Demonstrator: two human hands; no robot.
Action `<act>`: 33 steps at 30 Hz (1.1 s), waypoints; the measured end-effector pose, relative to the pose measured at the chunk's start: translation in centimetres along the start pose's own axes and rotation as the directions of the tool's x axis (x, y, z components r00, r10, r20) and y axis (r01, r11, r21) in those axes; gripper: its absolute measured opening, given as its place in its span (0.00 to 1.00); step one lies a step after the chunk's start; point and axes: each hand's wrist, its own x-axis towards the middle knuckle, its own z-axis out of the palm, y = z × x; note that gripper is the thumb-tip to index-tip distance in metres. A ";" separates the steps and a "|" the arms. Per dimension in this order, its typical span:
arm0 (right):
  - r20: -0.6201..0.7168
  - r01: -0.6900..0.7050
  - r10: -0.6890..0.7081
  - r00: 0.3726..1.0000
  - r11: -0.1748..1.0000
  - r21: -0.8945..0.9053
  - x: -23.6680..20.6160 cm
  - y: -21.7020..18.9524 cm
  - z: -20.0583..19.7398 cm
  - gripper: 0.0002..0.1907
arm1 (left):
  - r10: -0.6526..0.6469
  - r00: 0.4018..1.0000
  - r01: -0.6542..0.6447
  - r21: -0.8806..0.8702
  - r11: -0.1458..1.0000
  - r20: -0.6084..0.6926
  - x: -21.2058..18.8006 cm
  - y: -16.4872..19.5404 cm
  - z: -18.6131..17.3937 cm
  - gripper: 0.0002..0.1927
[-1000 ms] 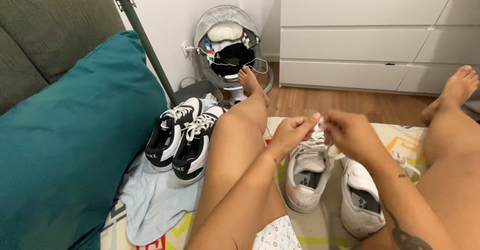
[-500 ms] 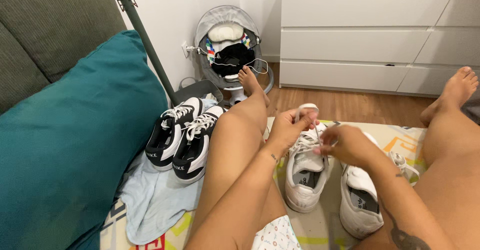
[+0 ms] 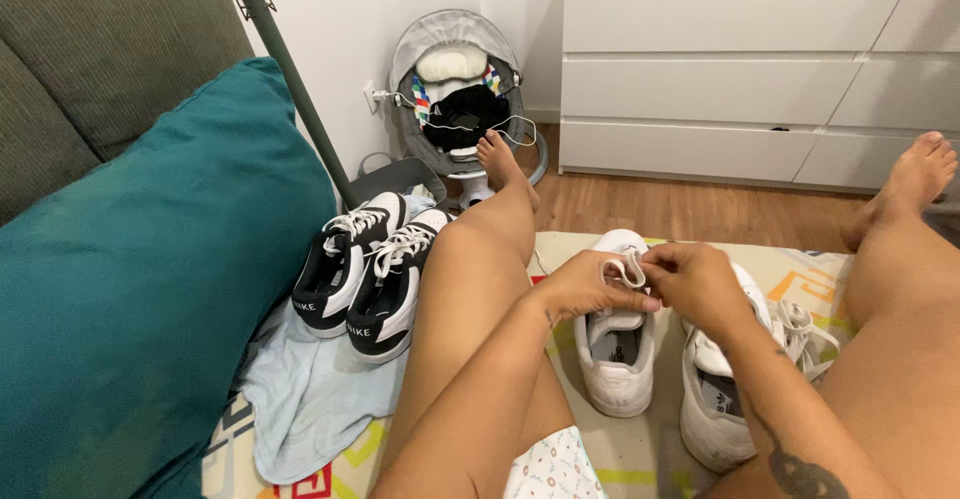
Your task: The person sits on a bed with pairs of sneakers beside them and works on a white sneaker resting on their lap. They pull the laces to untie the bow, loosen the lacing, and work the laces free from the eyelets by hand.
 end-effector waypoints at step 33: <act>0.189 0.334 -0.278 0.942 0.842 -0.424 0.1 -0.7 3.8 0.07 | 0.026 0.811 0.472 0.681 0.560 -0.584 -0.3 -0.4 0.7 0.24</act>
